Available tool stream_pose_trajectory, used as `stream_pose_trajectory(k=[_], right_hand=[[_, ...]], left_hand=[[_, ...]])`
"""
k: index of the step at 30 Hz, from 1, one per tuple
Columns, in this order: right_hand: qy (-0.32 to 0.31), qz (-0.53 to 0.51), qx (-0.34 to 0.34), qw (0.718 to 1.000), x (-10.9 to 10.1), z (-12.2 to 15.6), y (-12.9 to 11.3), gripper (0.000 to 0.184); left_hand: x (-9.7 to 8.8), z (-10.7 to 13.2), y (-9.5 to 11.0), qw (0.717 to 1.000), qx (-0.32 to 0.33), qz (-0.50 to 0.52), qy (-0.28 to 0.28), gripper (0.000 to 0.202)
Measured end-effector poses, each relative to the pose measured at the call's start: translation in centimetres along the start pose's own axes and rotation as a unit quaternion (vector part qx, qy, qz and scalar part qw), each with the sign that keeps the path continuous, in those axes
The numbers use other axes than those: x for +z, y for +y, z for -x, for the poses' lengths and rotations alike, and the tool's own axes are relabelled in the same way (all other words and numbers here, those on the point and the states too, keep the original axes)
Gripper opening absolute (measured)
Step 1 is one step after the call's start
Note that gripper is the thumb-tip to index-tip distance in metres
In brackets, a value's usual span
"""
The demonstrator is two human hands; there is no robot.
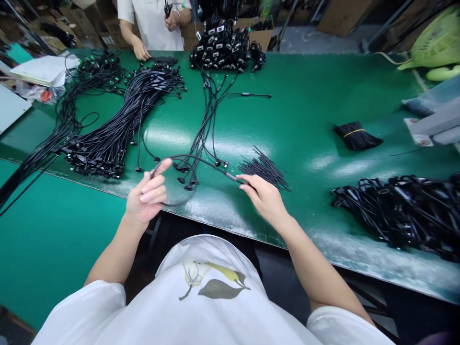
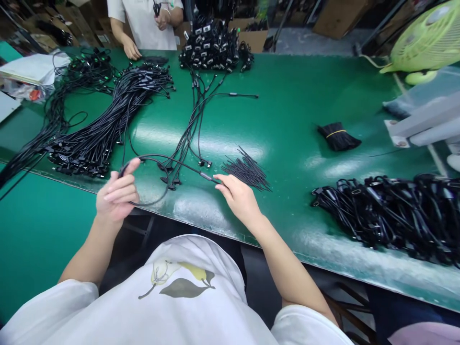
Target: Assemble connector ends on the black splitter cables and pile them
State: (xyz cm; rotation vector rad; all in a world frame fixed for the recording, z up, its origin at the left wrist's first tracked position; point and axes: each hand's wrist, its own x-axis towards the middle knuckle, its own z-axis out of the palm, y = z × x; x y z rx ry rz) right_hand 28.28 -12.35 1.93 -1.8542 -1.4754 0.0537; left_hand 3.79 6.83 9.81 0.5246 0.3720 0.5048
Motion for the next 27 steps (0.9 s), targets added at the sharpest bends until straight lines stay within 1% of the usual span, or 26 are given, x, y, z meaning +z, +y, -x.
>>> stream_pose_trajectory(k=[2,4,6,8,10,12,14,18,21,23,25,26,27], right_hand=[[0.008,0.046,-0.048,0.998,0.0,0.4,0.1,0.027],[0.026,0.118,-0.093,0.988,-0.2,0.8,-0.2,0.027],[0.048,0.186,-0.126,0.973,-0.3,1.0,-0.8,0.027],[0.060,0.231,-0.145,0.960,-0.6,1.0,-1.3,0.027],[0.061,0.259,-0.156,0.951,-0.9,1.0,-1.5,0.027],[0.060,0.272,-0.152,0.948,-1.3,0.9,-1.4,0.029],[0.062,0.260,-0.122,0.956,-1.8,0.9,-1.1,0.032],[0.057,0.135,-0.048,0.988,-2.7,0.8,-0.4,0.033],[0.076,0.073,-0.044,0.993,-3.2,0.4,0.0,0.024],[0.126,0.073,-0.034,0.989,-3.5,0.1,-0.3,0.017],[0.176,0.103,-0.009,0.979,-3.7,-0.1,-1.2,0.015],[0.179,0.128,-0.003,0.975,-3.6,-0.1,-2.0,0.015],[0.155,0.149,-0.013,0.976,-3.4,-0.1,-3.0,0.016]], left_hand=[[0.4,-0.1,0.8,0.998,0.058,0.032,0.024,0.035],[0.7,-0.4,1.2,0.995,0.085,0.037,0.040,0.034],[0.9,-0.8,1.0,0.995,0.084,0.021,0.049,0.028],[0.9,-1.3,0.5,0.995,0.076,-0.011,0.056,0.020],[0.7,-1.5,0.2,0.994,0.078,-0.047,0.066,0.021],[0.5,-1.6,0.2,0.991,0.084,-0.070,0.075,0.024],[0.2,-1.4,0.6,0.992,0.082,-0.053,0.076,0.026],[-0.3,-0.7,2.0,0.993,0.090,0.036,0.065,0.030],[-0.5,-0.3,2.6,0.991,0.111,0.037,0.058,0.029],[-0.7,-0.3,2.3,0.993,0.109,-0.016,0.053,0.029],[-0.8,-0.7,1.3,0.987,0.110,-0.114,0.038,0.026],[-0.7,-1.1,0.6,0.977,0.119,-0.174,0.029,0.024],[-0.5,-1.4,-0.3,0.962,0.133,-0.236,0.021,0.023]])
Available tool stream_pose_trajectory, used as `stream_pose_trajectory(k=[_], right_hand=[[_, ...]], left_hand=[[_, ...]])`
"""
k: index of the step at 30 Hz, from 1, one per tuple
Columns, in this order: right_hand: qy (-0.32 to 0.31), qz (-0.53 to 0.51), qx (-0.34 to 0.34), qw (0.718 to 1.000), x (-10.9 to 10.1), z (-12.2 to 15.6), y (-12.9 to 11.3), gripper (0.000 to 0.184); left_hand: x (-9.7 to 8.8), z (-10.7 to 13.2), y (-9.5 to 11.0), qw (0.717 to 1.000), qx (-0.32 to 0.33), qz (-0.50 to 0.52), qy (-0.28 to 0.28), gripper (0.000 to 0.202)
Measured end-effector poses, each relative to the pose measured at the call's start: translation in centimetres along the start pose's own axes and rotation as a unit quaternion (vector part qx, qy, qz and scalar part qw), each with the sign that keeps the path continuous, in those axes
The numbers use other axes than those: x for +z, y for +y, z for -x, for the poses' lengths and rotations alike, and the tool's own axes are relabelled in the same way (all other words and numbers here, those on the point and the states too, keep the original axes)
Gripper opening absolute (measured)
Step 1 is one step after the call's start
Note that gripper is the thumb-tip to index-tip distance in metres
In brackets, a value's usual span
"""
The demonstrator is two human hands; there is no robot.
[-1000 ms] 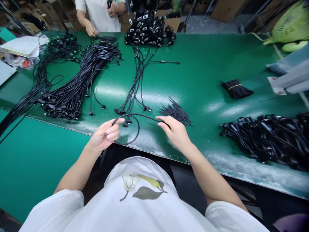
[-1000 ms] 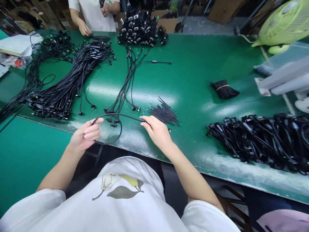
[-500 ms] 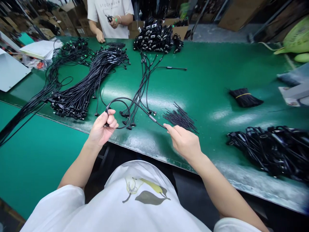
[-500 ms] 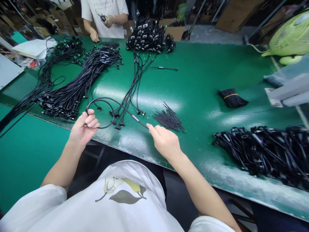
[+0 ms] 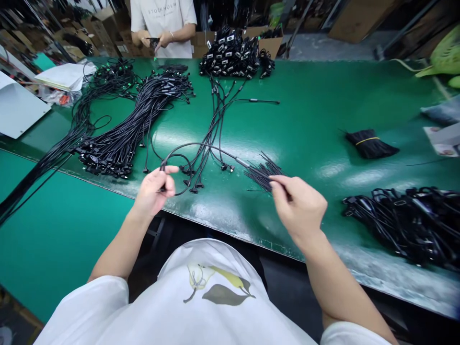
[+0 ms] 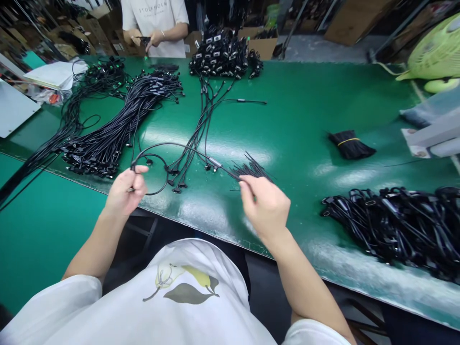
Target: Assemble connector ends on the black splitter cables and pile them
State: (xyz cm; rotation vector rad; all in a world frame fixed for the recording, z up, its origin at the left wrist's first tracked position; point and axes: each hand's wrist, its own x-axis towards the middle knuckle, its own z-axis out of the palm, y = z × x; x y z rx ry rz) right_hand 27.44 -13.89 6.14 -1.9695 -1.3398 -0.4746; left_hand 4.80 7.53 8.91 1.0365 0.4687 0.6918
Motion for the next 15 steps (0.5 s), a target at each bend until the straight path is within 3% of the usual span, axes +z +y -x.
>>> stream_pose_trajectory(k=[3,5,7,9,12,15], right_hand=[[-0.183,-0.043,-0.125,0.974,-0.2,-0.3,-3.6,0.022],[-0.258,-0.122,-0.150,0.947,-0.2,-1.0,-5.4,0.027],[-0.250,-0.188,-0.103,0.944,0.1,-2.1,-6.0,0.027],[-0.219,-0.254,-0.032,0.941,0.9,-3.0,-5.5,0.022],[-0.171,-0.391,0.088,0.900,2.9,-3.3,-4.6,0.022],[-0.171,-0.537,0.205,0.800,5.4,-2.2,-5.0,0.036]], left_hand=[[2.1,0.0,-2.1,0.978,0.040,-0.193,-0.062,0.024],[3.2,0.4,-2.9,0.942,0.034,-0.301,-0.145,0.025],[3.6,0.9,-3.1,0.902,0.006,-0.364,-0.231,0.025],[3.5,1.2,-3.0,0.889,-0.029,-0.371,-0.269,0.025],[3.3,1.1,-3.0,0.939,-0.051,-0.248,-0.234,0.024],[3.4,0.7,-3.6,0.982,-0.063,-0.075,-0.161,0.027]])
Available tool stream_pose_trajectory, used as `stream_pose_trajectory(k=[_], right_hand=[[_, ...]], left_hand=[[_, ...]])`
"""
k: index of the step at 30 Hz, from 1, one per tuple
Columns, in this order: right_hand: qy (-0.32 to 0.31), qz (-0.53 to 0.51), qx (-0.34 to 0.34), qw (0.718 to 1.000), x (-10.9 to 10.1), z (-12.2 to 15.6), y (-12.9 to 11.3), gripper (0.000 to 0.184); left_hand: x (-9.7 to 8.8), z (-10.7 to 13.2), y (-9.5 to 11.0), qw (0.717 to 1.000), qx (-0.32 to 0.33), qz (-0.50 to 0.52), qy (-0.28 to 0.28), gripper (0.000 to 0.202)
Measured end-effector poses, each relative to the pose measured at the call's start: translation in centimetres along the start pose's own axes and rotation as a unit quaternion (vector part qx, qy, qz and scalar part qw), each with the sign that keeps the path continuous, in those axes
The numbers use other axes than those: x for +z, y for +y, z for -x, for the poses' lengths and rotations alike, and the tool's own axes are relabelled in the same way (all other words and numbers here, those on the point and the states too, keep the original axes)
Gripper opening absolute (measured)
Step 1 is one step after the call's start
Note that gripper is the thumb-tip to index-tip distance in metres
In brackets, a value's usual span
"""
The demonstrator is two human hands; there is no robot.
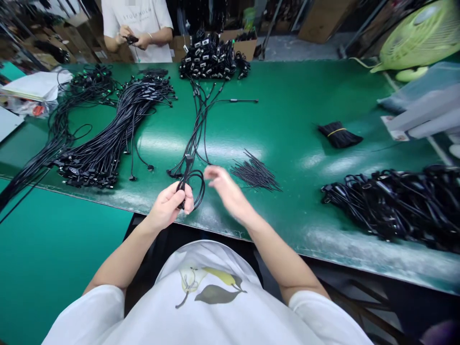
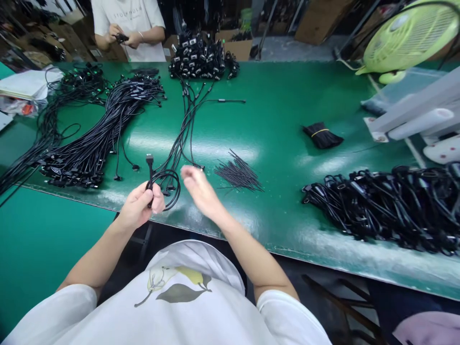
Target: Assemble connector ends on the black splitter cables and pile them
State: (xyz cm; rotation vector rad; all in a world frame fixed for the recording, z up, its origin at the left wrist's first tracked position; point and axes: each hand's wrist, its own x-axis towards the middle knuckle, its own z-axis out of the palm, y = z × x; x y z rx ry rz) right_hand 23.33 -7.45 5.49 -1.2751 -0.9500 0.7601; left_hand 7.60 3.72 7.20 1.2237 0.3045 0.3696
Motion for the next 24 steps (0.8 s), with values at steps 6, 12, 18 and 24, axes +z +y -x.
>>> stream_pose_trajectory(k=[6,12,18,24], right_hand=[[0.075,-0.279,0.114,0.950,2.2,1.0,0.7,0.043],[0.028,-0.282,0.143,0.948,4.0,2.7,-0.4,0.039],[0.088,-0.084,0.009,0.993,5.7,3.2,0.9,0.042],[0.044,-0.275,0.134,0.951,4.4,1.6,0.7,0.035]], left_hand=[[1.2,0.3,-2.3,0.994,-0.081,0.064,0.025,0.037],[1.6,1.6,-4.4,0.988,-0.080,-0.115,0.064,0.037],[0.7,2.0,-4.6,0.957,-0.067,-0.282,-0.018,0.027],[0.5,1.8,-4.9,0.980,-0.168,-0.070,-0.077,0.030]])
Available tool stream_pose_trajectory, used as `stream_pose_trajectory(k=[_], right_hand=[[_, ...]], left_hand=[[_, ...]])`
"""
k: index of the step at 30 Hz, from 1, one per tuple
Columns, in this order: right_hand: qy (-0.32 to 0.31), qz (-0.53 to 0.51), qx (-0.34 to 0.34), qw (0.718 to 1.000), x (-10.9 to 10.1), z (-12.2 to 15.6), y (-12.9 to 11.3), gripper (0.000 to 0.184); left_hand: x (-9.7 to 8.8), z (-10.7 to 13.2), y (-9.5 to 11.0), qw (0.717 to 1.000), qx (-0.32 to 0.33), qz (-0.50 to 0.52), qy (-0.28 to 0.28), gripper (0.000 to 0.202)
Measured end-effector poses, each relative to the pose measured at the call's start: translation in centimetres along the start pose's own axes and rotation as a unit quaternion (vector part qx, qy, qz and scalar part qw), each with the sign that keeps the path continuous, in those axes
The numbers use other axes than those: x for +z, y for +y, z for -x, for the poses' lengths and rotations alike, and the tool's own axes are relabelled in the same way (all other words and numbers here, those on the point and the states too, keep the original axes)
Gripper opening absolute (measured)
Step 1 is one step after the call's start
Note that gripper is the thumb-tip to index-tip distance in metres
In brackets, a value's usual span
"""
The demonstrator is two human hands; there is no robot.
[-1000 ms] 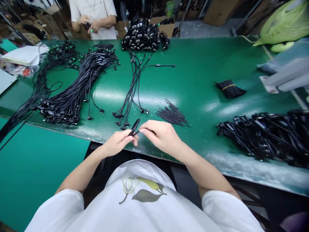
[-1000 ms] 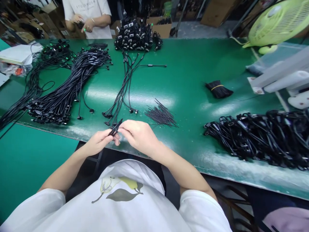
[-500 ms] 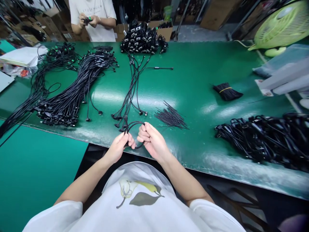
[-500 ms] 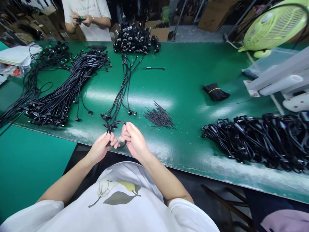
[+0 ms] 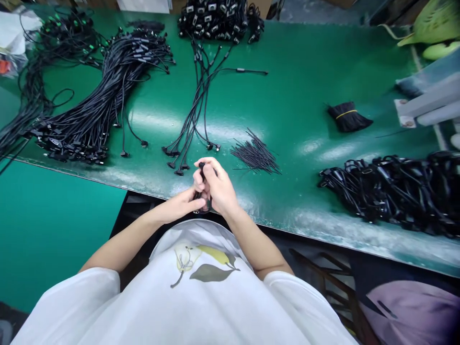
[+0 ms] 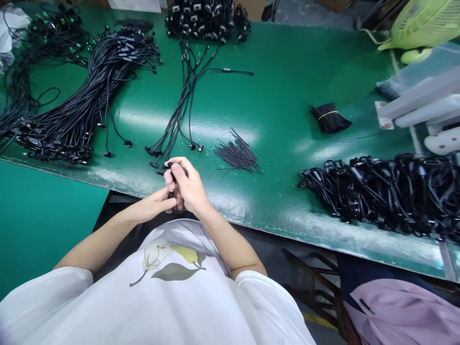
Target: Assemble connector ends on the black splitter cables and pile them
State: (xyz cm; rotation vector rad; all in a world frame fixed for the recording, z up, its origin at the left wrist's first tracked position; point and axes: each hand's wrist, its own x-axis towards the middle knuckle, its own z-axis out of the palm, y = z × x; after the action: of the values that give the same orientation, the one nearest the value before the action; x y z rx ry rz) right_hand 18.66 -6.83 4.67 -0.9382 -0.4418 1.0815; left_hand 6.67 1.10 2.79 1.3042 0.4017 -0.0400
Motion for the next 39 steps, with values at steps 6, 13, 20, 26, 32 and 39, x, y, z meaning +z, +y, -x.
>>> stream_pose_trajectory(k=[6,13,20,26,32,39], right_hand=[[-0.030,-0.039,-0.003,0.999,-0.4,-0.8,-0.5,0.040],[-0.040,0.079,-0.029,0.996,-1.2,-1.1,-0.4,0.038],[-0.064,0.037,0.006,0.997,-2.2,-2.1,-0.8,0.049],[-0.053,0.069,-0.037,0.996,-2.7,-2.2,-0.9,0.051],[0.046,0.334,-0.199,0.920,-5.2,-1.6,-2.0,0.036],[-0.239,0.784,-0.347,0.457,-7.3,2.1,-4.8,0.031]], left_hand=[[0.8,-0.1,0.8,0.977,-0.064,0.192,-0.065,0.043],[1.7,-1.0,0.5,0.995,-0.036,0.081,-0.035,0.034],[1.4,-1.2,1.0,0.991,-0.034,0.111,-0.062,0.037],[2.1,-1.6,1.7,0.972,-0.064,0.219,-0.062,0.054],[2.3,-2.3,0.9,0.981,-0.065,0.181,-0.008,0.042],[1.4,-2.1,2.2,0.977,-0.035,-0.197,-0.070,0.038]])
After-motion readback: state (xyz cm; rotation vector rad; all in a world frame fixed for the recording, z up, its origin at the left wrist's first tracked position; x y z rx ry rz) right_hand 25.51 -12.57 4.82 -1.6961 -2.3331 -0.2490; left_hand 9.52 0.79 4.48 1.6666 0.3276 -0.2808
